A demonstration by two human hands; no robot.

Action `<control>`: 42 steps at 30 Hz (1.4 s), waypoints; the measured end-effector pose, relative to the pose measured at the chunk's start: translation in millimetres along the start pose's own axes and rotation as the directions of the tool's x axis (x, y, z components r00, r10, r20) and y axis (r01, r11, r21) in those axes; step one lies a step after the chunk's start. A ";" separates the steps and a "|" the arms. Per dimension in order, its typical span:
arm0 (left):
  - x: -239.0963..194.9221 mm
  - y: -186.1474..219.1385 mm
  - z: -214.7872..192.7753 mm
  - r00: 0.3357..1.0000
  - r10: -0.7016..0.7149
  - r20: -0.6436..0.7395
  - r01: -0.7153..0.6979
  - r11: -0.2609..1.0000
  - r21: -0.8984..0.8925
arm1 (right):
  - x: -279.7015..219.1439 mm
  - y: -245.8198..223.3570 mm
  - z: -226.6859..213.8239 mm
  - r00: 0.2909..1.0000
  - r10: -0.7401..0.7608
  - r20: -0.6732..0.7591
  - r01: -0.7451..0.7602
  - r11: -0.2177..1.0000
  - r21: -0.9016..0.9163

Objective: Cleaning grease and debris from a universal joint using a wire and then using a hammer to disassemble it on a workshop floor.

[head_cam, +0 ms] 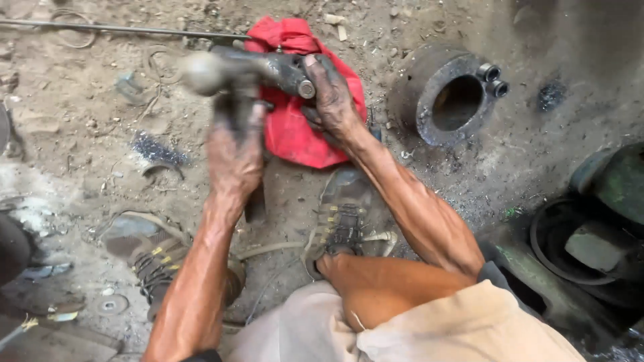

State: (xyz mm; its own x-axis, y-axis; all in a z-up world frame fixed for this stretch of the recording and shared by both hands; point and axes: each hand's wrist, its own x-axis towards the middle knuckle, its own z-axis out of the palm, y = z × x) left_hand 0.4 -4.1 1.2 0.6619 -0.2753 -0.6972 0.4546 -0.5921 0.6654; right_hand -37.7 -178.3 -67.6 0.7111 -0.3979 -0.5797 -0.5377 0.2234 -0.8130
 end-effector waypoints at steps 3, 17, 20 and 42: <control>2.5 -3.6 -5.7 0.831 0.359 -0.425 -0.403 0.915 -0.014 | 1.3 -18.6 19.4 0.986 0.144 0.078 -0.159 0.953 0.258; 8.8 8.9 6.0 0.979 0.153 -0.134 -0.144 0.987 0.073 | 14.6 -4.1 12.3 0.985 0.170 0.016 -0.169 0.957 0.236; 3.2 3.8 -2.1 0.990 -0.139 -0.018 0.140 0.969 0.205 | 28.3 -6.3 16.5 0.989 0.142 0.038 -0.147 0.958 0.245; 42.9 -3.5 0.5 0.977 0.198 -0.080 -0.187 0.975 0.123 | 30.0 -42.2 10.0 0.991 -0.013 0.136 -0.023 0.964 0.264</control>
State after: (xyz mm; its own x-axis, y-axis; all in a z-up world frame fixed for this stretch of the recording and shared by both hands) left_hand 26.9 -14.3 -31.1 0.7844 -0.3251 -0.5282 0.2459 -0.6188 0.7460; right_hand 10.9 -190.8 -51.2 0.7733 -0.2759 -0.5708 -0.4155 0.4595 -0.7850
